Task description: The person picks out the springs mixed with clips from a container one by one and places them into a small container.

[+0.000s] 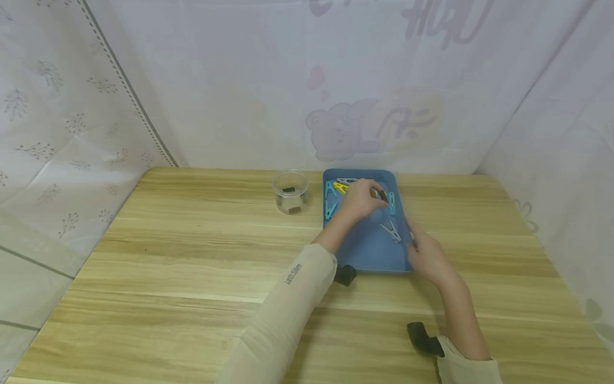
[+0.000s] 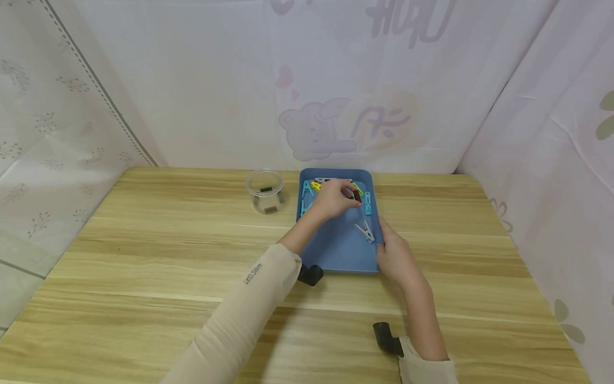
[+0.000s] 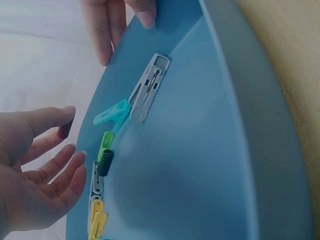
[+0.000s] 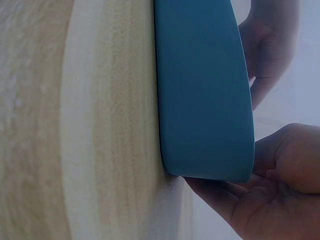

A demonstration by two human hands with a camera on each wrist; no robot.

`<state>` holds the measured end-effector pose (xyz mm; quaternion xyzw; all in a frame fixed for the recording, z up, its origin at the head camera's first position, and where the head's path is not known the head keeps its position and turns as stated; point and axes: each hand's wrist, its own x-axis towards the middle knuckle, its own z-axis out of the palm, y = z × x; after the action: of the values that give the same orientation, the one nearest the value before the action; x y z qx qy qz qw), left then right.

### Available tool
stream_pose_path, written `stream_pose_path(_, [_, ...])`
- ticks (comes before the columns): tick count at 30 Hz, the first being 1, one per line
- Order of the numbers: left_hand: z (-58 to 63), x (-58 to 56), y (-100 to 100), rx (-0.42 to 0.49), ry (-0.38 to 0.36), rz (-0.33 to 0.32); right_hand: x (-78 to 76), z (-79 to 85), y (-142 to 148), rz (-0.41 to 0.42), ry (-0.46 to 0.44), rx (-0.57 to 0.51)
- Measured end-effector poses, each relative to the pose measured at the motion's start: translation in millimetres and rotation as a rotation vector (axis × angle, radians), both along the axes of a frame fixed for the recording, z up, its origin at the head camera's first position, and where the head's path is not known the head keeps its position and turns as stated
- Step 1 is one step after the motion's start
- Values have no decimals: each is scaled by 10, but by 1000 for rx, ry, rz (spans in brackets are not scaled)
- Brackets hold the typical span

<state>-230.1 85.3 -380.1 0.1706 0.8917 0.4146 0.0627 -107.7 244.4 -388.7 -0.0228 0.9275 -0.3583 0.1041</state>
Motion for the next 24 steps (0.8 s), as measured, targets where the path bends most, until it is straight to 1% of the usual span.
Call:
stream_pose_path(5, [34,26,-31,23,15,2,-3,2,-3,-3,5,-3])
stream_pose_path(12, [63,44,-59,8,14,13,7,-3,5,-1,17,7])
stream_pose_path(18, [100,65,-95,5,39,19,3,-3,-2,-4,11,-4])
stream_pose_path(24, [148,77,-136,-1,57,37,-3,-1,-2,-8,5,-2])
